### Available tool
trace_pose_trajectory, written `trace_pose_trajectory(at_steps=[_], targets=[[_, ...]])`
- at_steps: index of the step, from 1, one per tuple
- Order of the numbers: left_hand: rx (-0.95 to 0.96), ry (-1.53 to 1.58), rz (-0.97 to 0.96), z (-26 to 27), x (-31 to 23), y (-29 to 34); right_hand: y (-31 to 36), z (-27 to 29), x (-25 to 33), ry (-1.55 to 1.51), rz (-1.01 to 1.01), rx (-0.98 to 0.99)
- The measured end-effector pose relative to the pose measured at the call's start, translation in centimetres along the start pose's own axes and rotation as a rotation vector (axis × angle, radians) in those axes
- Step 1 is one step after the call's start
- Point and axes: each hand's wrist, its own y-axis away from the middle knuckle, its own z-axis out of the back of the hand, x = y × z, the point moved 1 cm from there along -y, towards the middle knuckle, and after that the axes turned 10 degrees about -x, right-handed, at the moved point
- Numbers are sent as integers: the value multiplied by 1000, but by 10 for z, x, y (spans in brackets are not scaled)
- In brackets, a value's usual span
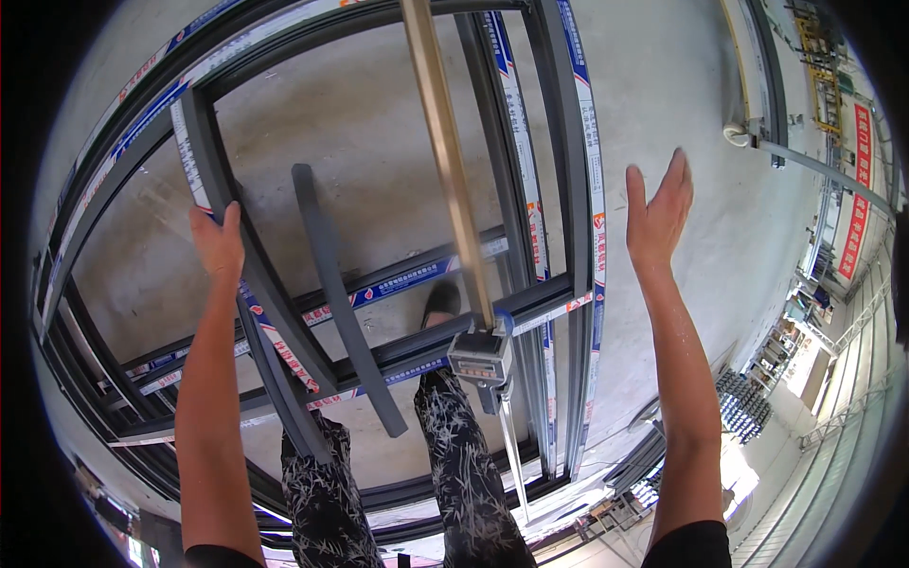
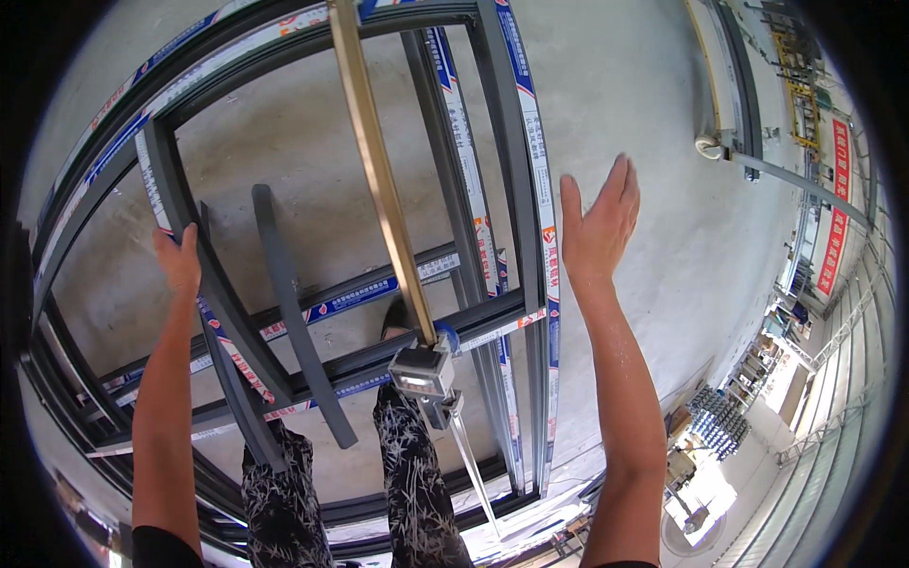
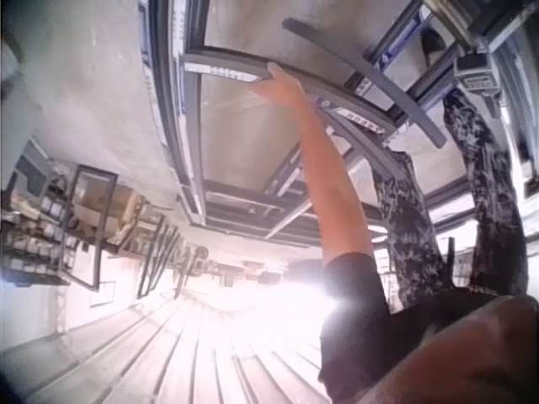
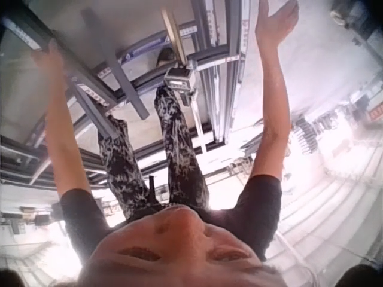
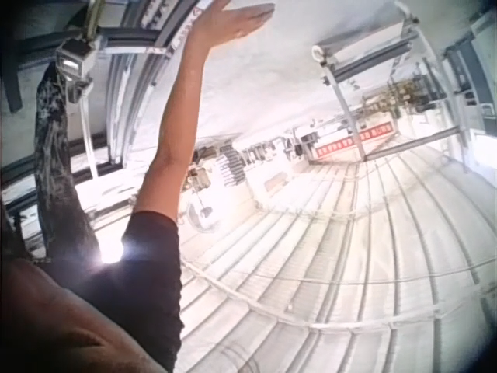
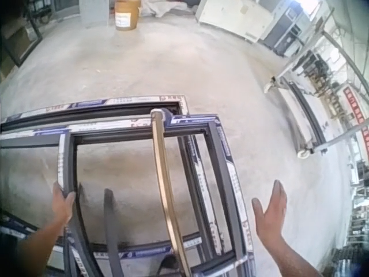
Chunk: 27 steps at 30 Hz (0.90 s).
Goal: The person organizes multiple metal window or door frames on the floor, picking up and moving metal slats and arranging them within the frame structures.
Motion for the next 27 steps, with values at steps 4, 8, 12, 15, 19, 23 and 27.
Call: trace_pose_trajectory(at_steps=[4, 8, 12, 15, 19, 23, 27], targets=[[-52, 28, -71, -8, -3, 0, 24, -91, -2, 58, 56, -126], [-8, -103, -52, -3, -14, 0, 34, -115, -3, 225, 73, -33], [-28, -108, -90, 3, 1, -2, 62, -94, 3, 171, 118, 59], [-7, -158, -39, 1, -3, 0, 84, -81, -1, 100, -184, 229], [-2, -149, -30, 4, -9, 0, 83, -75, -4, 172, -242, 252], [36, -141, 53, 4, -25, 3, 73, -72, -17, 126, -212, 380], [-5, -87, 9, 3, -16, -6, 85, -55, 27, -41, -165, 499]])
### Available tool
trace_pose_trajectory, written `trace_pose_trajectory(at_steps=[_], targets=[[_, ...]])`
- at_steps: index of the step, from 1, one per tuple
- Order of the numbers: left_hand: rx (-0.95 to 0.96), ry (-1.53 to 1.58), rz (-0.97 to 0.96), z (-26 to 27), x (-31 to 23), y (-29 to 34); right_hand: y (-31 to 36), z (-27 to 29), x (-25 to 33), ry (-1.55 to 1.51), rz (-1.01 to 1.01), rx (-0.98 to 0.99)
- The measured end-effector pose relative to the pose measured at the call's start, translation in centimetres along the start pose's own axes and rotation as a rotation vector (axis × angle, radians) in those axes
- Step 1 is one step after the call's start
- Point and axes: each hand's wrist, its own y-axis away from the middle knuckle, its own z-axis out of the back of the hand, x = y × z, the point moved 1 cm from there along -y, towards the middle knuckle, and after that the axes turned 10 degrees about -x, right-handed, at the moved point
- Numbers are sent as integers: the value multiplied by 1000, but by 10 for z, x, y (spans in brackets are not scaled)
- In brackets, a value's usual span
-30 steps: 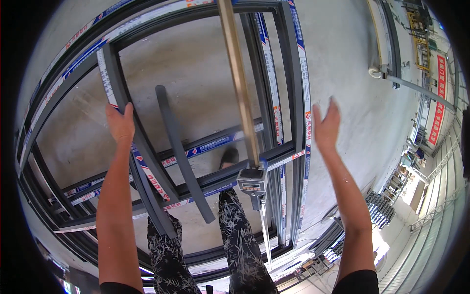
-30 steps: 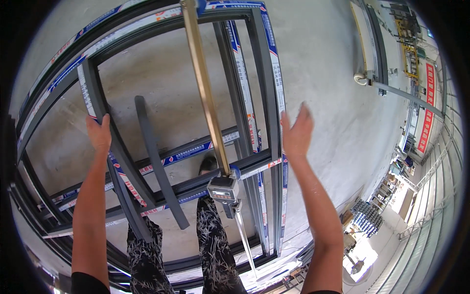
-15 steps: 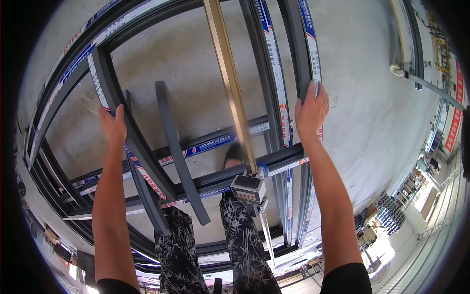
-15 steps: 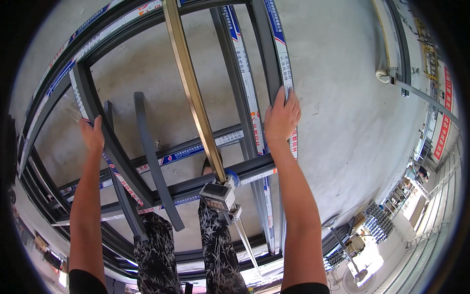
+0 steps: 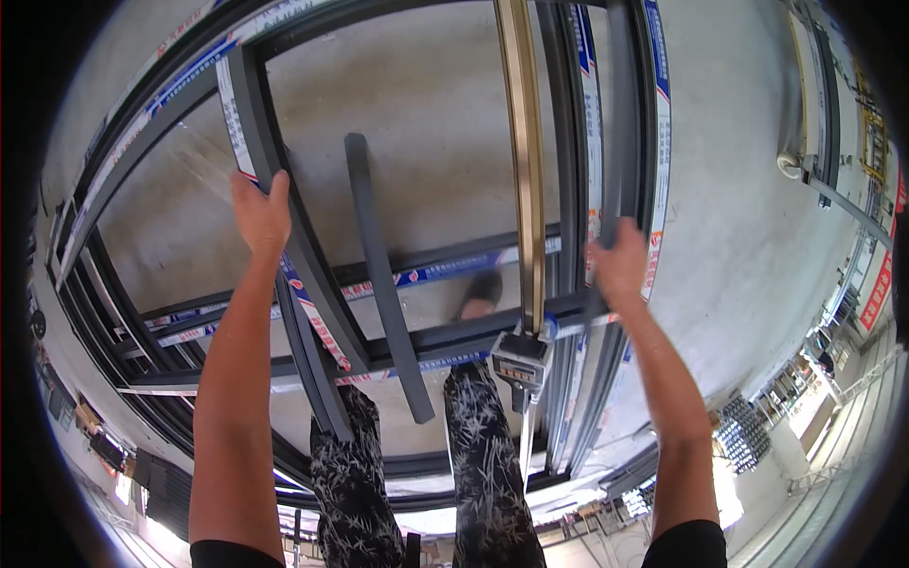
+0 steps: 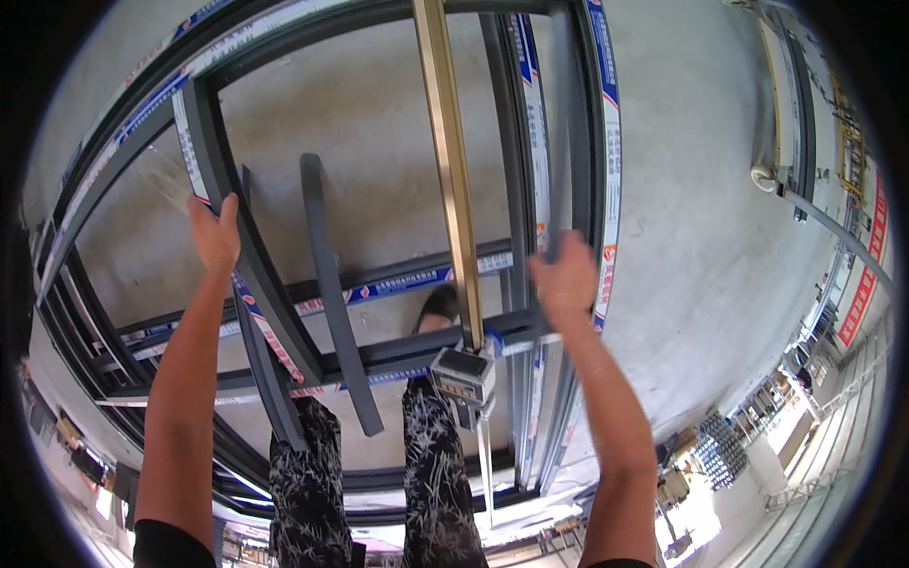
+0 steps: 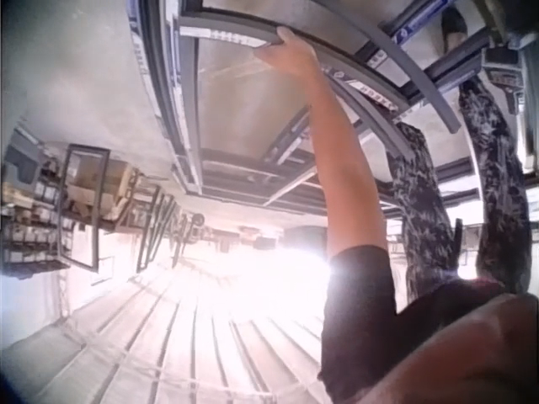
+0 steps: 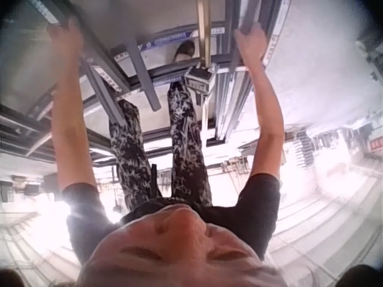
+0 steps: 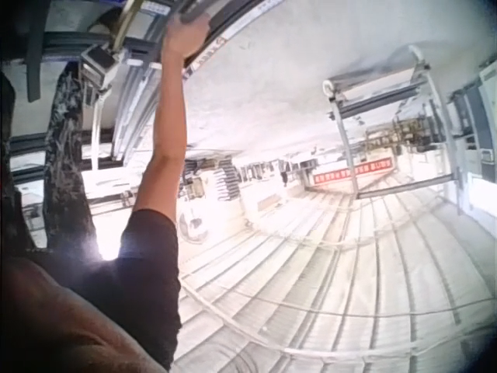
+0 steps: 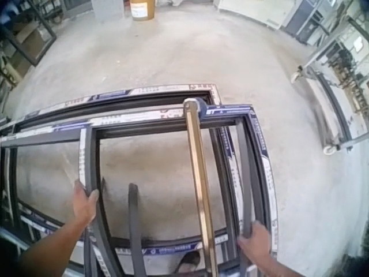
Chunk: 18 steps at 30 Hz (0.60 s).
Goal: The person organizes multiple metal window or door frames on the floor, picking up and moving metal slats and arranging them within the frame structures.
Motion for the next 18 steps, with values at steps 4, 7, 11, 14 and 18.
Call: trace_pose_trajectory(at_steps=[4, 7, 11, 14, 18], targets=[[61, -49, 65, 8, -4, 6, 44, -4, 29, -69, 276, 102], [4, 22, 64, 0, -13, 10, 30, 43, 3, 119, 374, 76], [-32, 26, 35, 4, -9, 5, 48, 94, -48, 248, 231, -43], [19, 36, 84, 8, -6, 7, 97, 127, -46, 93, 148, -146], [16, 52, 80, 7, -9, 3, 179, 162, 1, -234, -143, -76]])
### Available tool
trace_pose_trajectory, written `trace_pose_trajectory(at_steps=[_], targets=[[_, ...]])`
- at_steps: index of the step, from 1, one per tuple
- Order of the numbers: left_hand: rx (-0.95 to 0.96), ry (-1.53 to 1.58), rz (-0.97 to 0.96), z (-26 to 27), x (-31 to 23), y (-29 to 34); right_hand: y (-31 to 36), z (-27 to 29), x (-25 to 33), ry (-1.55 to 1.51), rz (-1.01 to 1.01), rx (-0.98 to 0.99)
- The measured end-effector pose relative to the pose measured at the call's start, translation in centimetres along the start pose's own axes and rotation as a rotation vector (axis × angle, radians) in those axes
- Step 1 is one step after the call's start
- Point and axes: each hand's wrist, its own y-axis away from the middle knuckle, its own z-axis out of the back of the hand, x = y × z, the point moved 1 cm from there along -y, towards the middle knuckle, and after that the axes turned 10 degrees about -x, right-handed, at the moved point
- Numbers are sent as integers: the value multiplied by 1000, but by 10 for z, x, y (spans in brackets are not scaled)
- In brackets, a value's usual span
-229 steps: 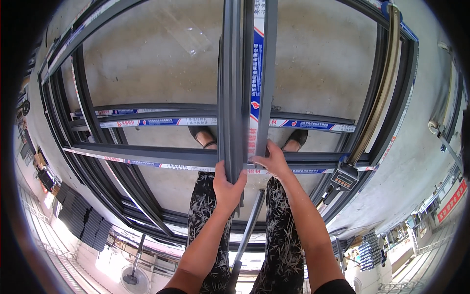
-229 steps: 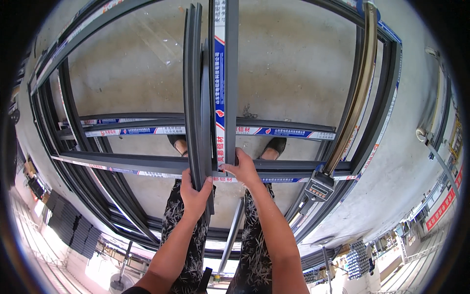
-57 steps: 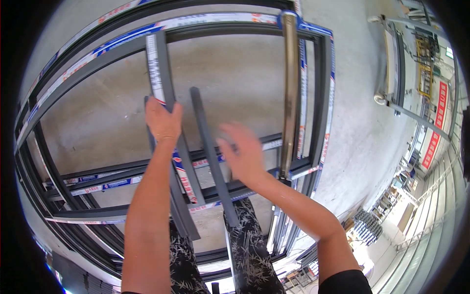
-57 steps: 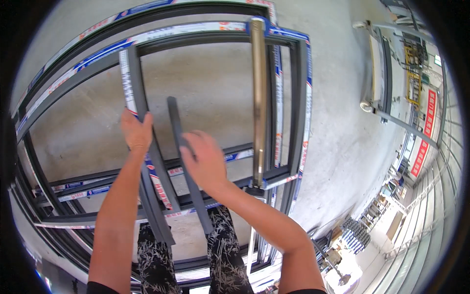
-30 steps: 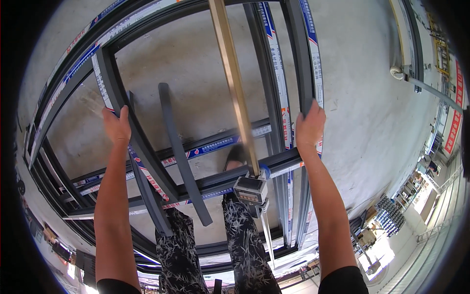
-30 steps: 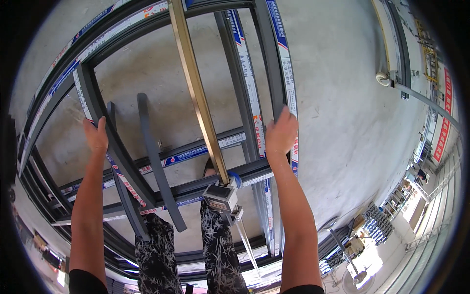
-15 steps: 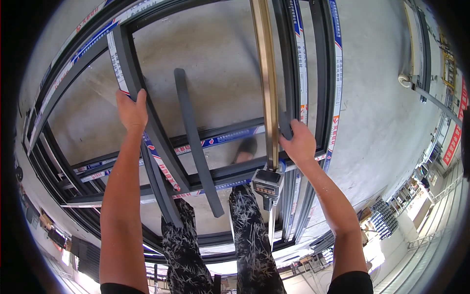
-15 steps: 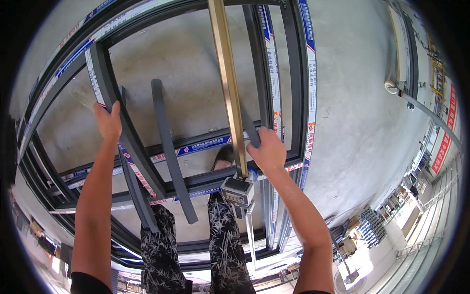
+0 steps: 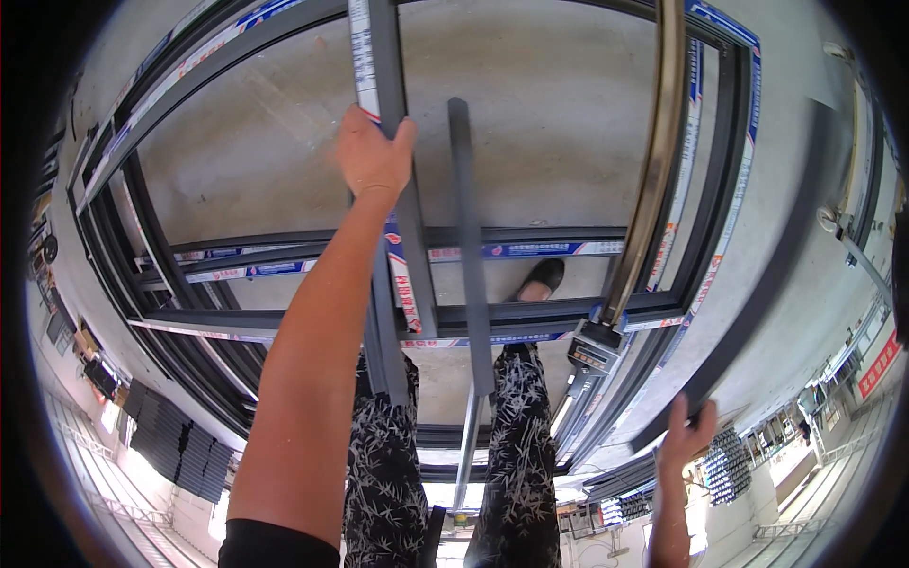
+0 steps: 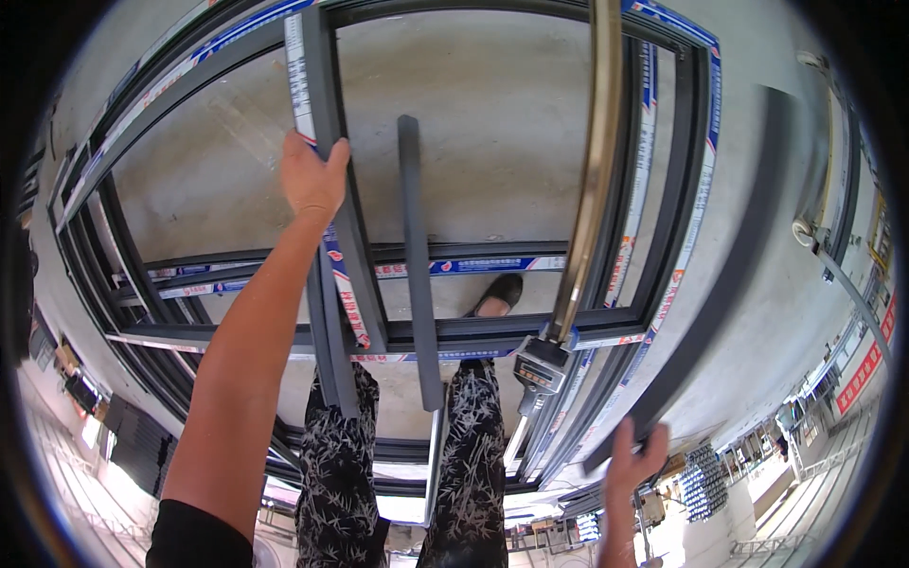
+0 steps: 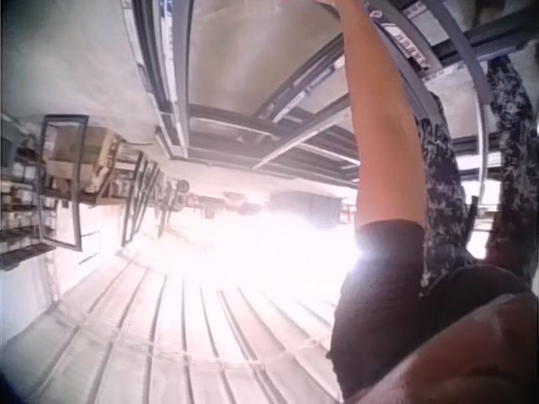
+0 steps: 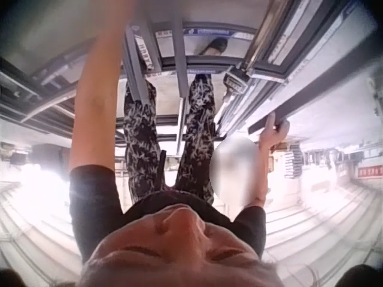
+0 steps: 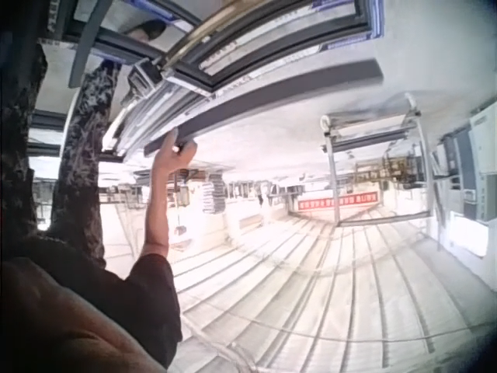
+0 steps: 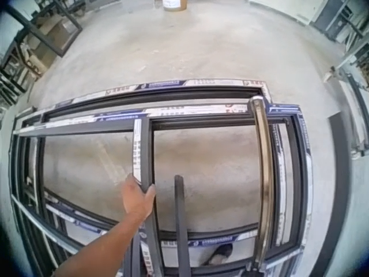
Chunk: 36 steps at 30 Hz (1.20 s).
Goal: The person organizes multiple metal window or door frames on the floor, picking up and moving metal slats and arranging them within the frame structures.
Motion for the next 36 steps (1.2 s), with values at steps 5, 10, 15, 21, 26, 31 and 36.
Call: trace_pose_trajectory(at_steps=[5, 10, 15, 21, 26, 31, 36], targets=[[19, 55, 21, -3, -1, 3, 113, -72, 85, -451, -76, 214], [194, 167, -74, 5, 27, -6, 152, -124, 179, -564, 153, 381], [674, 877, 835, 87, 115, 40, 187, -184, 219, -431, 76, 613], [720, 507, 790, 150, 139, 122, 236, -254, 245, -261, 87, 685], [767, 419, 806, 121, 197, 133, 218, -240, 236, -338, 12, 767], [658, 96, 388, 98, 213, 143, 147, -235, 150, -103, 291, 302], [671, 181, 586, 93, 221, 147, 146, -250, 98, 128, 186, 356]])
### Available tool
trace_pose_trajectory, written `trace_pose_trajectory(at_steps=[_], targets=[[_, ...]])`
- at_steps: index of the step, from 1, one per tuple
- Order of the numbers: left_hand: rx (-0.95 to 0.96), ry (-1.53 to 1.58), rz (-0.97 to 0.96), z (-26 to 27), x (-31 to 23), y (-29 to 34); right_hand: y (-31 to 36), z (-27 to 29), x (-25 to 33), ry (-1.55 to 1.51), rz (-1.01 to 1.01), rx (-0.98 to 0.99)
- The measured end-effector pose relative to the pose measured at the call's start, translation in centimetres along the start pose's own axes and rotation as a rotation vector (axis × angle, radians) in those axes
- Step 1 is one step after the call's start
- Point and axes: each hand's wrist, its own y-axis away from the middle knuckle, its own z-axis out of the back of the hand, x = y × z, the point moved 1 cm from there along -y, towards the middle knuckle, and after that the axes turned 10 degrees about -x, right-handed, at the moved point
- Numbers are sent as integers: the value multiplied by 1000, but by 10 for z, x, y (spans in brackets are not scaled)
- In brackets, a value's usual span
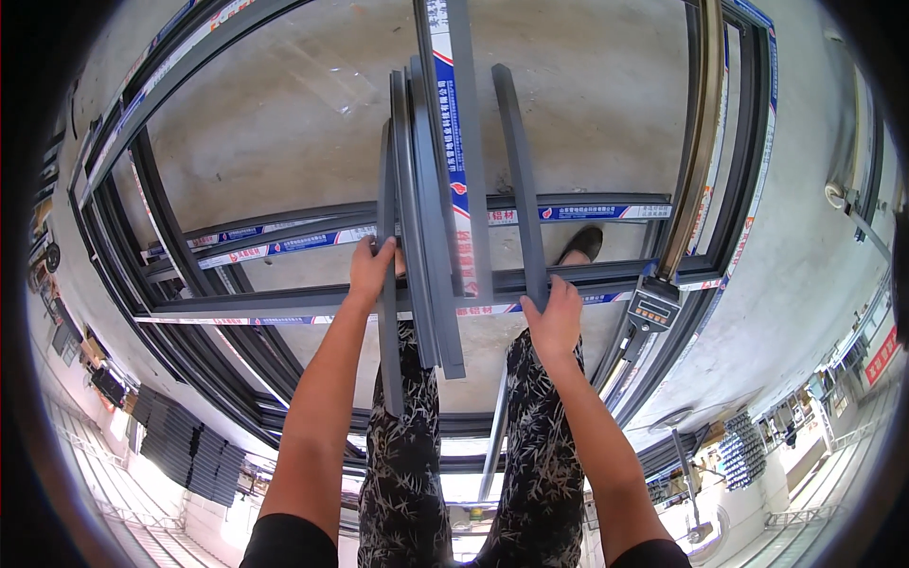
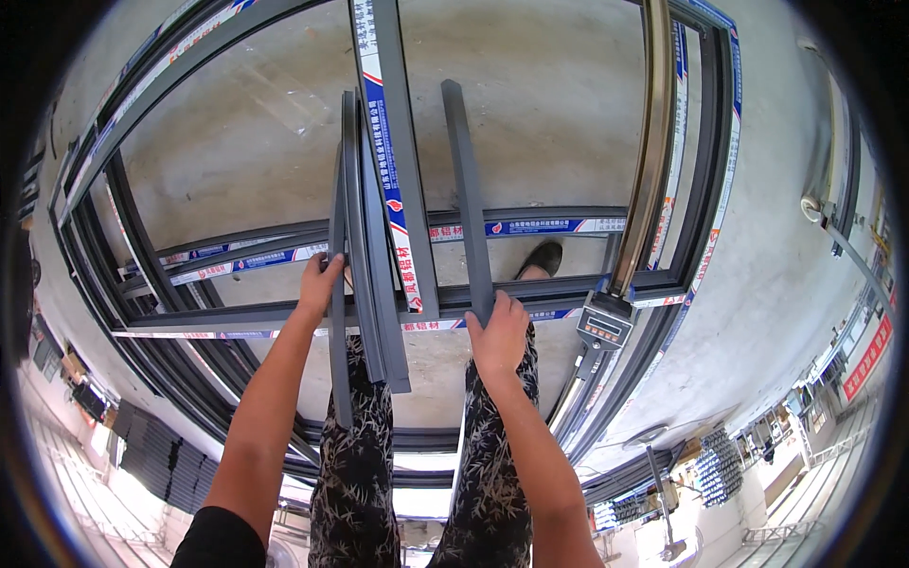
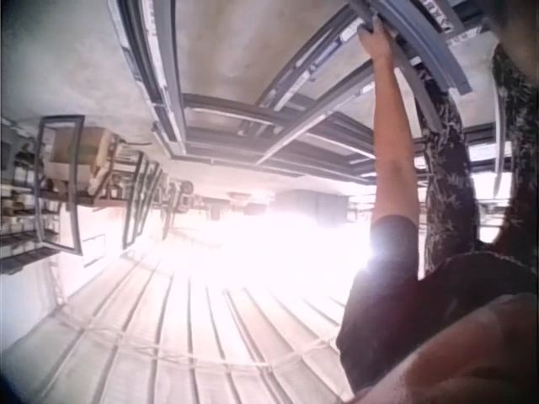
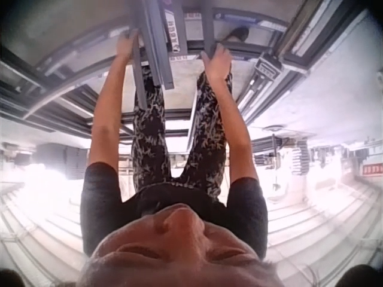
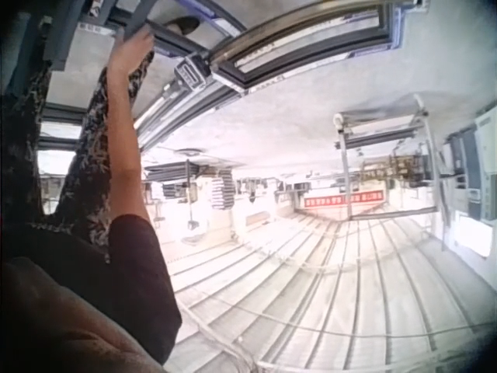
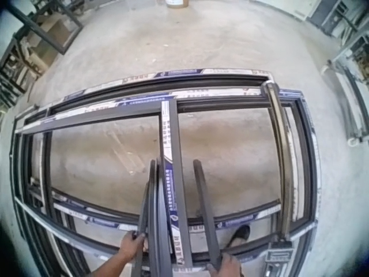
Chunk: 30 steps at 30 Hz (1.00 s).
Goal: The person organizes multiple metal window or door frames on the floor, picking up and moving metal slats and arranging them within the frame structures.
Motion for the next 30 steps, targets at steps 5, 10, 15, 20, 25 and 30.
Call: trace_pose_trajectory(at_steps=[5, 10, 15, 20, 25, 30], targets=[[-29, -30, 119, 15, -21, 14, -7, 1, -10, -109, -55, 67], [-305, -138, -366, 12, -103, 67, 27, 59, -11, -420, -141, 4], [448, 460, -214, -40, -207, 200, 85, 135, 2, -630, -69, -64], [407, 71, -423, -87, -278, 248, 64, 182, -24, -616, 117, -51], [180, -715, -1340, -116, -348, 247, -11, 259, -109, -216, 464, -483], [398, -610, -1877, -174, -399, 268, -34, 302, -187, -140, 302, -146]])
